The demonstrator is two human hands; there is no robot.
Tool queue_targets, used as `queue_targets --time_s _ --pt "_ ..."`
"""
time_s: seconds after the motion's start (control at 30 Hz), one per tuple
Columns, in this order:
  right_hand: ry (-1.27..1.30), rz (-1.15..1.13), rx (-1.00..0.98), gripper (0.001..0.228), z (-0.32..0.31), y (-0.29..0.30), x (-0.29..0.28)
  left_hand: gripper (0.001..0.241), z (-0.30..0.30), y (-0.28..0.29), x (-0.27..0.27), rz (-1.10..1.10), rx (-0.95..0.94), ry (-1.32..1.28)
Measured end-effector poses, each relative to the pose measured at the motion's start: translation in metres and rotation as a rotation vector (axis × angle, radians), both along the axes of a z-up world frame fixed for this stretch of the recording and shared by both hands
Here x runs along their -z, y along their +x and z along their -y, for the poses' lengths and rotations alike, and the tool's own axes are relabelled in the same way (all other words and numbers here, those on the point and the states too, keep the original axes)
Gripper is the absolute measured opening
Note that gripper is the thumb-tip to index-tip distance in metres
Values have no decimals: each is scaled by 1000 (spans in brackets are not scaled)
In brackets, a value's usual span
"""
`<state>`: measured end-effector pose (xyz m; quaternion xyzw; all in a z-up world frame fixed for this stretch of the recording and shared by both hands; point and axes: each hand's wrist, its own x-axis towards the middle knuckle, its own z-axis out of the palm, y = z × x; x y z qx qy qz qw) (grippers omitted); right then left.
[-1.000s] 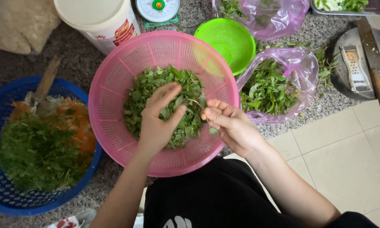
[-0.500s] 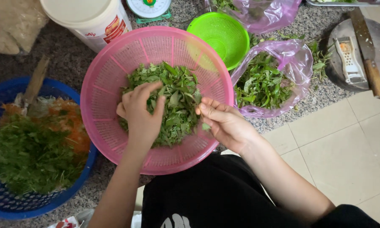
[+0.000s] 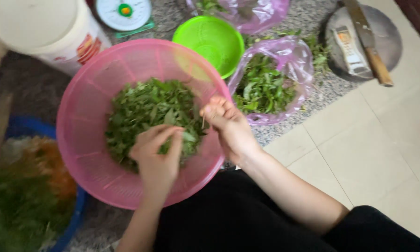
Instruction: Pick leaves from their stems and place them into a pink basket.
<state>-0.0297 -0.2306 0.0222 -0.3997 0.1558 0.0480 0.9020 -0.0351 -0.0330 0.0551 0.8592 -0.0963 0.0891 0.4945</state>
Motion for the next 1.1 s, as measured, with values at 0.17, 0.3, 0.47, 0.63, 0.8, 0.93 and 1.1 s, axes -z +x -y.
queue_targets --time_s 0.17,0.3,0.47,0.63,0.8,0.93,1.1 --pt "-853 188 541 16 128 28 -48 21 -18 11 19 11 0 167" --pt "-1186 568 795 19 274 42 -35 45 -20 6 39 -90 33 332" --pt "-1769 -1 363 23 288 22 -21 17 -5 6 35 -30 19 477" --pt "-1715 -161 23 21 219 8 24 25 6 10 23 -7 17 424" --pt "-1981 -158 -219 20 191 3 54 26 9 10 12 -189 138 323" --pt "-1919 -159 -140 17 195 -3 29 25 14 9 6 -168 164 295" --pt "-1402 -76 150 16 179 -13 -29 18 31 3 5 -329 228 -186"
